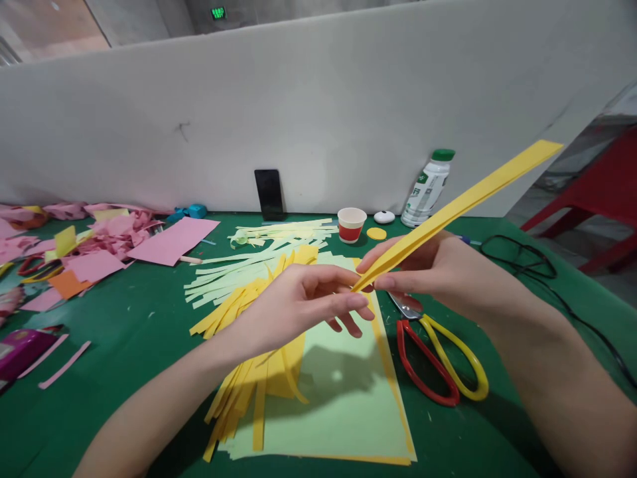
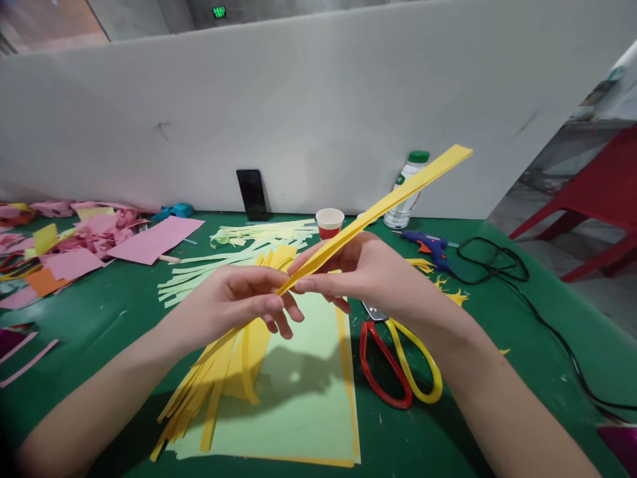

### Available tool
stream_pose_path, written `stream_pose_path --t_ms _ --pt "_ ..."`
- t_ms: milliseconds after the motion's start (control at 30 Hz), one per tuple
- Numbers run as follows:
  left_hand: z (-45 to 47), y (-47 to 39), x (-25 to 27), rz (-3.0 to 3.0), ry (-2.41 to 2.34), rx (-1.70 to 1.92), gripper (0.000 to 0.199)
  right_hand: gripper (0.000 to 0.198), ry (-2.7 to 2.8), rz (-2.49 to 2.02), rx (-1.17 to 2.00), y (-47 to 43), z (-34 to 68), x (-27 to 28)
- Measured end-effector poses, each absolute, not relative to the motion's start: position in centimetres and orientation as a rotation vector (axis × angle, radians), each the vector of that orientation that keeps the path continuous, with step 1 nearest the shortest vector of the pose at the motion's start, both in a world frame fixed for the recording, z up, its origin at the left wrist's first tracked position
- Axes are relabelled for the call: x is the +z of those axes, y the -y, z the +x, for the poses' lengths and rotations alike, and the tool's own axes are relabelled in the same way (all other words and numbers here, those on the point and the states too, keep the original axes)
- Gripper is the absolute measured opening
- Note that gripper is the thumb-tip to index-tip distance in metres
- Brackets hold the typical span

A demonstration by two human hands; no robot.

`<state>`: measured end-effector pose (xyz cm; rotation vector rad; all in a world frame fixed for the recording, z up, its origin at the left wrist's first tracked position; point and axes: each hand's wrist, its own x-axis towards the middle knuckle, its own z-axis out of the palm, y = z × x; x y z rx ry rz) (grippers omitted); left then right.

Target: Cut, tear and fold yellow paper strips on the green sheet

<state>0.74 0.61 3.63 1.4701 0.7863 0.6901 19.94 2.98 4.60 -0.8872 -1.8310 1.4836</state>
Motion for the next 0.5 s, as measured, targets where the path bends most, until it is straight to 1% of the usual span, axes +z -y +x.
stream_pose_path --t_ms 200,267,333,400,500 --pt "0.7 -0.3 3.8 1.519 -0.856 0.689 0.023 0.012 1.874 -0.907 1.499 -3.0 20.0 4.6" --pt "0.7 -0.2 3.7 1.552 -0.9 0.692 0.022 0.009 1.855 -0.906 1.496 -3.1 19.7 4.3" --pt "0.7 -0.3 3.7 1.583 -0.931 0.683 0.022 0.011 1.791 -0.919 1.494 -3.3 19.3 4.0" --pt "0.6 -0.3 3.7 1.615 -0.958 0.667 0.026 0.017 1.693 -0.947 1.502 -3.6 19.3 3.9" --pt "0.4 -0.4 3.9 1.643 -0.974 0.635 0.029 0.021 1.468 -0.988 1.496 -4.0 20.0 4.4"
